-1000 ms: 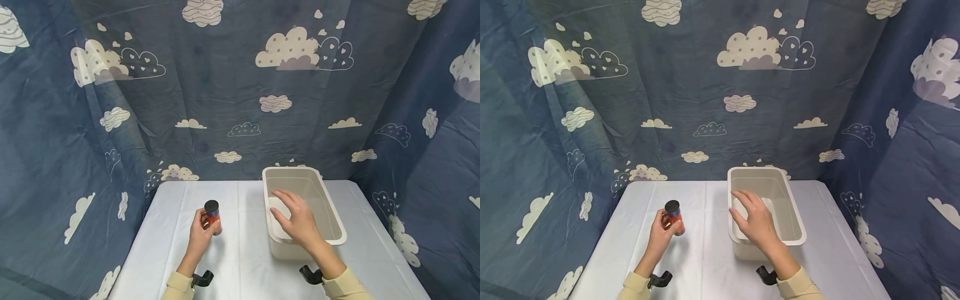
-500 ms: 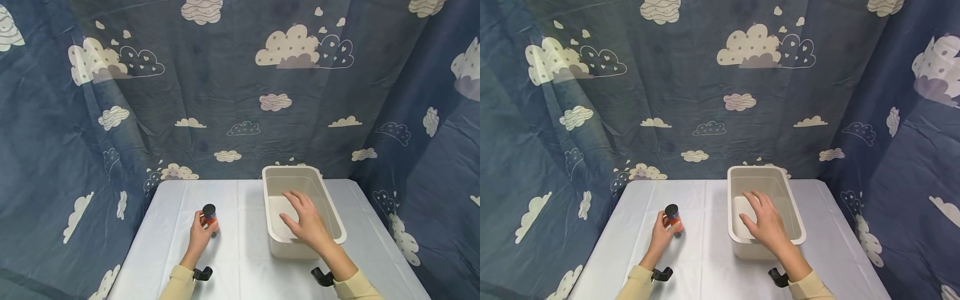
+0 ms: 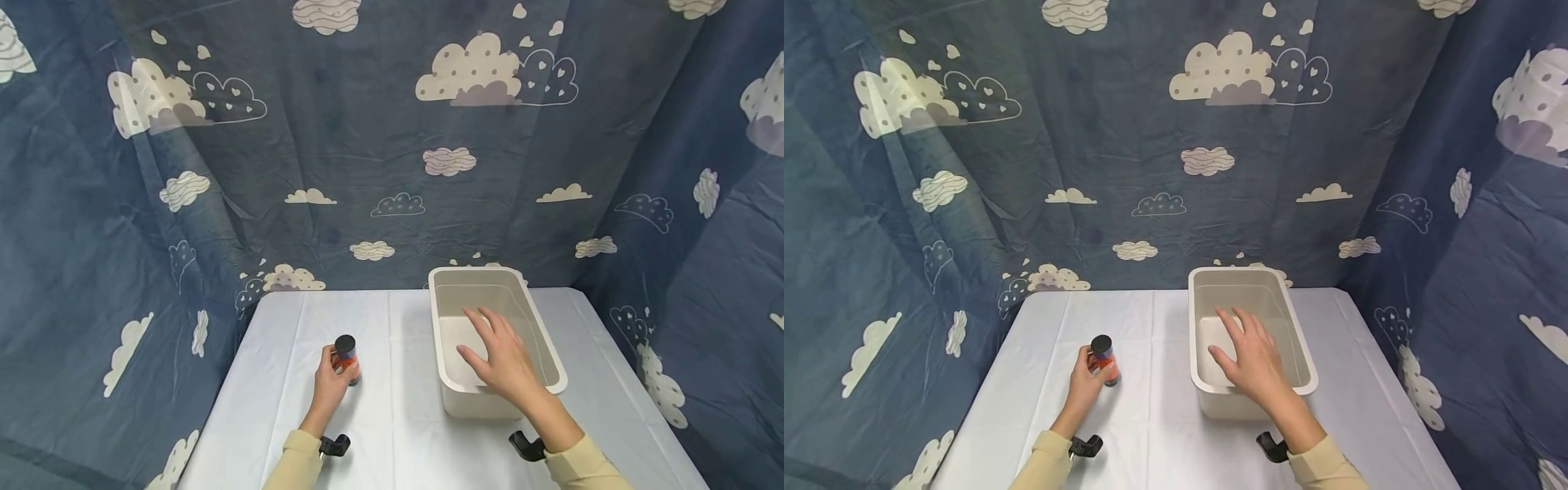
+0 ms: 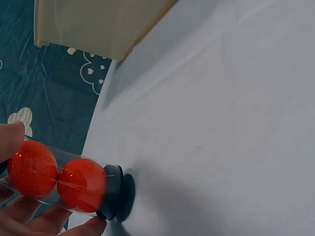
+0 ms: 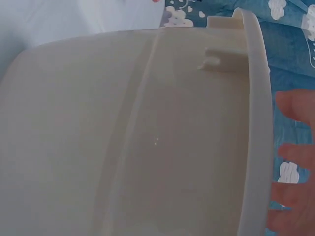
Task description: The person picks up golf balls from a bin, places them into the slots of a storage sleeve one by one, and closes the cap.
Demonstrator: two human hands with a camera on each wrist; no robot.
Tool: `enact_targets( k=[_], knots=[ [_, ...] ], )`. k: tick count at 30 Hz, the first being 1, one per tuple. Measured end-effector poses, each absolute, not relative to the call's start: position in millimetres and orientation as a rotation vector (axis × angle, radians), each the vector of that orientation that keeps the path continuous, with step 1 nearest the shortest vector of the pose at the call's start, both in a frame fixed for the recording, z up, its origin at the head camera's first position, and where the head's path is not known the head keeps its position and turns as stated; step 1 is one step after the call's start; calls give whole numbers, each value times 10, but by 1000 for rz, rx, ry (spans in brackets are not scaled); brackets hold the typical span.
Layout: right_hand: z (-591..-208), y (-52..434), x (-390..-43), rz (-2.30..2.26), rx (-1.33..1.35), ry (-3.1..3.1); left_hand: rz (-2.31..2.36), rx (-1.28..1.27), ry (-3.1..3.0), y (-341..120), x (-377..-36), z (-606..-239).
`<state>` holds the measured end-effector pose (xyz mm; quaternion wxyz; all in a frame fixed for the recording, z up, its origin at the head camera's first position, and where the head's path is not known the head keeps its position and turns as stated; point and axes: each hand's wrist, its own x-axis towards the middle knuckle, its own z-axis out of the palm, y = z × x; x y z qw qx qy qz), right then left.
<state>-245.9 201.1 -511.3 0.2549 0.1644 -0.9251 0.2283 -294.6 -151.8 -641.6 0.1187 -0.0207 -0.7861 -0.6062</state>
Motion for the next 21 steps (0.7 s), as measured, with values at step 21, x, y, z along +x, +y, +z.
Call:
enact_targets(
  k=[21],
  knots=[
    [-5143, 1981, -2527, 494, 316, -2758, -1640, -134, -2351, -1592, -2881, -6116]
  ],
)
